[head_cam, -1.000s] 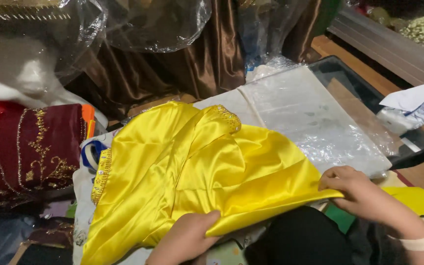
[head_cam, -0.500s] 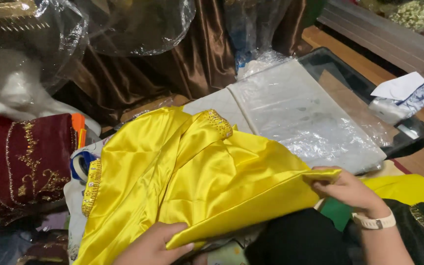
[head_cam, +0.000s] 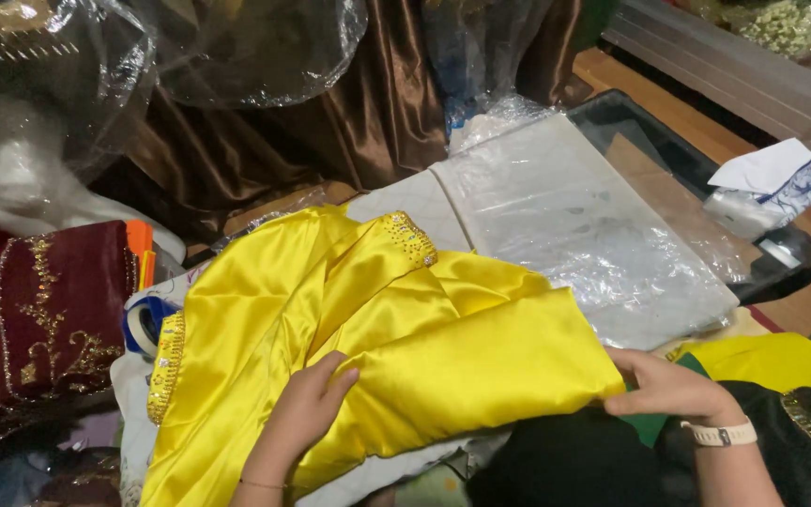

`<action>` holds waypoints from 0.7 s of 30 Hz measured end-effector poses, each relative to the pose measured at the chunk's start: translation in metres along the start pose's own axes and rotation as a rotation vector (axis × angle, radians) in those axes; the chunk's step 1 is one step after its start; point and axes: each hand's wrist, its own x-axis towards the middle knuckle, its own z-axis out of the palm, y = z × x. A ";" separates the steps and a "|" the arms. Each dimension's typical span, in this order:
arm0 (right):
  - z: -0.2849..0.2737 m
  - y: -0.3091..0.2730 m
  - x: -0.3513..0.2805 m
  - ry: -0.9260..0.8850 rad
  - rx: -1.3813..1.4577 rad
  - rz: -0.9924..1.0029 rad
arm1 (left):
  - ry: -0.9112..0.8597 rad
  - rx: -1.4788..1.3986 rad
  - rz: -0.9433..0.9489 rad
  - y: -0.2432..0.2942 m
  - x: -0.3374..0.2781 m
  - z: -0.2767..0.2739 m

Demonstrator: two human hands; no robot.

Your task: Folding a yellow embroidered satin garment neatly on a white surface.

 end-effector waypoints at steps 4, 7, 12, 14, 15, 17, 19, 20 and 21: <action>0.010 0.008 0.001 0.096 -0.002 -0.025 | 0.055 -0.018 0.011 0.007 0.001 -0.005; 0.018 0.002 0.001 0.315 0.102 -0.263 | 0.090 -0.094 0.032 0.006 -0.002 -0.010; 0.035 -0.075 -0.007 0.529 0.347 -0.313 | 0.115 -0.297 -0.025 0.022 0.000 -0.028; 0.025 -0.057 0.030 0.604 -0.068 -0.151 | 0.066 -0.188 -0.059 0.023 0.002 -0.026; 0.019 -0.048 0.048 0.661 -0.482 0.012 | 0.020 -0.078 -0.092 0.024 0.004 -0.025; 0.018 -0.017 0.061 0.668 -0.493 0.009 | -0.073 -0.006 -0.126 0.008 0.005 -0.021; 0.017 -0.006 0.061 0.665 -0.507 0.014 | -0.173 0.064 -0.171 -0.013 0.007 -0.017; 0.019 -0.009 0.054 0.713 -0.478 -0.037 | -0.193 -0.050 -0.084 -0.027 0.008 -0.015; 0.021 -0.013 0.047 0.760 -0.448 -0.088 | -0.212 -0.163 0.003 -0.041 0.010 -0.014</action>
